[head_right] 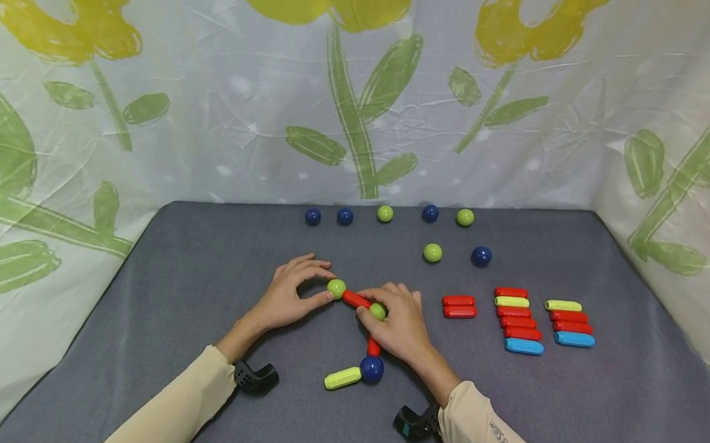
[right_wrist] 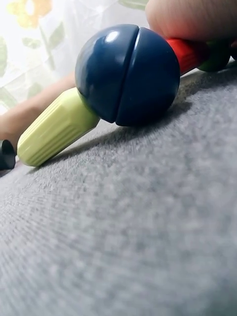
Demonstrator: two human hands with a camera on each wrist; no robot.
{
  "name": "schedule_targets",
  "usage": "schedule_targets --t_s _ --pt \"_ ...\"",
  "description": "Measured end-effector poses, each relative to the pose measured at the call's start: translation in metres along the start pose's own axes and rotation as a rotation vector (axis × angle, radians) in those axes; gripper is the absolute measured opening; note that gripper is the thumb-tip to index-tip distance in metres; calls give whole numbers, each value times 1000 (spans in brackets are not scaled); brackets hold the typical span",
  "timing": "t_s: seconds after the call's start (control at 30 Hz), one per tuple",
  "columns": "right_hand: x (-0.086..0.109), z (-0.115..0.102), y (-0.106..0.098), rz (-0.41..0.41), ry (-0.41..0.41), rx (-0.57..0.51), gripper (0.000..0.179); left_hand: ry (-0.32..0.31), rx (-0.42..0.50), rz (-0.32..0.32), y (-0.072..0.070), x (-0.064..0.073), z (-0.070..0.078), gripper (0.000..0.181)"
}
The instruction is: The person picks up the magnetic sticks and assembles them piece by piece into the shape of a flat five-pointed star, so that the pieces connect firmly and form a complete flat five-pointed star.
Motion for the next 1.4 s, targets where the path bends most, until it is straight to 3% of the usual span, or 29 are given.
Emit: schedule_targets --t_s 0.2,0.43,0.6,0.8,1.07,1.23,1.4 --pt "6 -1 -6 -23 -43 -8 22 17 79 -41 -1 -4 5 31" --pt "24 -3 -20 -112 -93 -61 25 0 87 -173 6 -21 14 34" --pt "38 -3 -32 -179 -162 -101 25 39 41 -273 20 -39 31 39" --pt "51 -2 -48 -234 -251 -142 26 129 -7 -365 42 -60 58 42" --pt "63 3 -59 -327 -254 -228 33 200 -51 -423 73 -80 90 45" --pt "65 5 -60 -344 -243 -266 35 188 -45 -444 92 -88 104 43" --pt "67 7 -60 -341 -256 -261 35 162 -66 -411 104 -95 116 38"
Point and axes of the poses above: each hand's wrist, its own x-axis away from the middle knuckle, its own y-axis out of the palm, z = x × y, the point moved 3 cm from there along -x, towards the middle knuckle, and after that the axes turned 10 degrees about -y, right-handed, at the moved point
